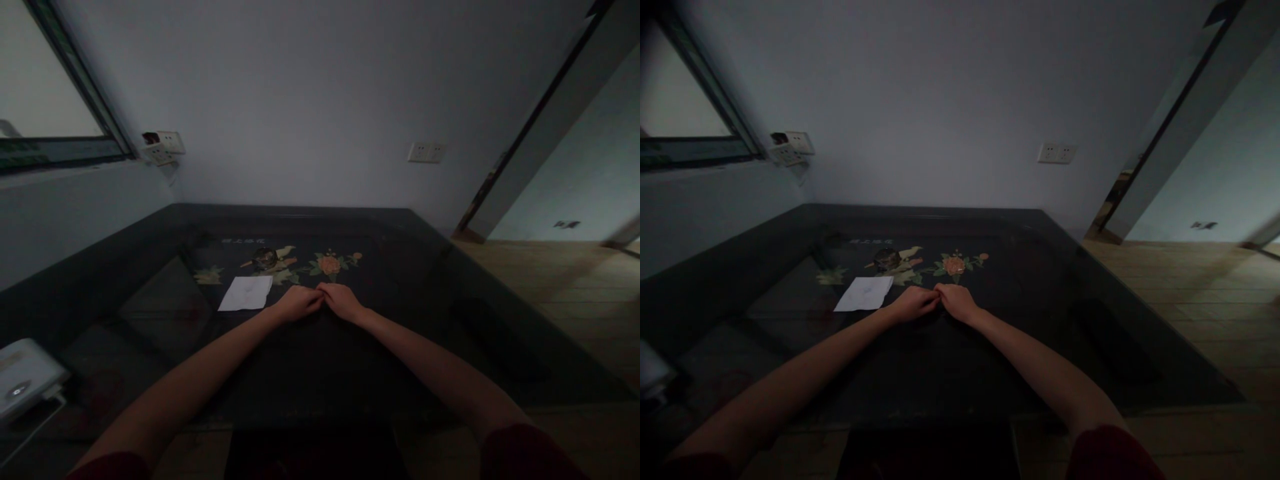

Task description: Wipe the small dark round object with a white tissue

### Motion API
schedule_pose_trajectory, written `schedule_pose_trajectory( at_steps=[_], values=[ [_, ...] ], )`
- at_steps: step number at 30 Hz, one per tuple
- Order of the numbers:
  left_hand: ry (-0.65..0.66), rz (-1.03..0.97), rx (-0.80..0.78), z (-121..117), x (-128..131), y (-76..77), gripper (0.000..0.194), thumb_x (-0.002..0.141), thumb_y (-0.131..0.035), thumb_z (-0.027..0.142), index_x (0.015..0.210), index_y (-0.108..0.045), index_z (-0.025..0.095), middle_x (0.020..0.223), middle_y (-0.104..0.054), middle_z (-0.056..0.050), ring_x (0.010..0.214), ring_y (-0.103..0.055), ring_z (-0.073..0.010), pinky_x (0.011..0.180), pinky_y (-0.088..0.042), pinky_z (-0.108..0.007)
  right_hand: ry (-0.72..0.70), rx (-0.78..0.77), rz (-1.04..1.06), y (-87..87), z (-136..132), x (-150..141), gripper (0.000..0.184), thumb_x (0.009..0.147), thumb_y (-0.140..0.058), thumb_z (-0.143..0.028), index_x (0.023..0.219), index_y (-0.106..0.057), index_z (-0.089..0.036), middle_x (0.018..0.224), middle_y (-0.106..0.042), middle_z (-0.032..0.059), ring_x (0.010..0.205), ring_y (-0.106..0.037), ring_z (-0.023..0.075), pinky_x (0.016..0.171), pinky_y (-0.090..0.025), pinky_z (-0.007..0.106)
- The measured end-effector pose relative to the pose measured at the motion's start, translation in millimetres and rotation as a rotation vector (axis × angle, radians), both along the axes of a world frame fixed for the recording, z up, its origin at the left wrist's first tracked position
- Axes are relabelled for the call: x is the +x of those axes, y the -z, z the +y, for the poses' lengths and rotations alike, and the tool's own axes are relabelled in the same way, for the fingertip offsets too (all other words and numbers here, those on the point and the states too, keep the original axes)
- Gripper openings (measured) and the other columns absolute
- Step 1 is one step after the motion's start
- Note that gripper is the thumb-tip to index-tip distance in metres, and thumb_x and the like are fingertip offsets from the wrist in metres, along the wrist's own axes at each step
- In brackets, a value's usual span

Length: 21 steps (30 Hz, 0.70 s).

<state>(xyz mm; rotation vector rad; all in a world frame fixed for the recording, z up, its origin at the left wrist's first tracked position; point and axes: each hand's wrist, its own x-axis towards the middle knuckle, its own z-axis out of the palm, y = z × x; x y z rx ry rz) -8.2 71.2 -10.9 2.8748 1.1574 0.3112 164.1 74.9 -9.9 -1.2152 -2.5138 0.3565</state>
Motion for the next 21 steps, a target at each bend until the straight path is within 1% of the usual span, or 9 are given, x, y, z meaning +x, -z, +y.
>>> schedule_pose_trajectory(
  at_steps=[6, 12, 21],
  values=[
    [0.000, 0.006, -0.005, 1.2, -0.5, 1.8, 0.023, 0.088, -0.042, 0.026, 0.084, -0.063, 0.018, 0.079, -0.069, -0.006, 0.069, -0.064, -0.0166, 0.057, -0.037, -0.023, -0.005, -0.005, 0.002, 0.9, 1.3, 0.2, 0.023, 0.089, -0.039, -0.013, 0.098, -0.058, -0.020, 0.092, -0.067, 0.0047, 0.086, -0.060, 0.0167, 0.070, -0.035, 0.024],
    [0.001, 0.005, -0.004, -0.4, -0.6, -0.1, 0.024, 0.089, -0.041, 0.027, 0.084, -0.063, 0.018, 0.078, -0.069, -0.005, 0.068, -0.063, -0.0157, 0.058, -0.038, -0.022, -0.009, 0.002, 0.002, 3.0, 2.3, 0.0, 0.022, 0.089, -0.039, -0.014, 0.099, -0.058, -0.020, 0.091, -0.066, 0.0046, 0.085, -0.060, 0.0167, 0.070, -0.035, 0.025],
    [-0.001, 0.007, -0.006, 0.2, 0.5, 0.2, 0.023, 0.088, -0.042, 0.026, 0.080, -0.062, 0.017, 0.075, -0.068, -0.005, 0.067, -0.063, -0.0157, 0.056, -0.037, -0.022, -0.012, 0.013, -0.003, 4.2, 2.8, 1.1, 0.021, 0.090, -0.039, -0.016, 0.098, -0.058, -0.021, 0.091, -0.066, 0.0043, 0.086, -0.060, 0.0168, 0.070, -0.035, 0.025]
  ],
)
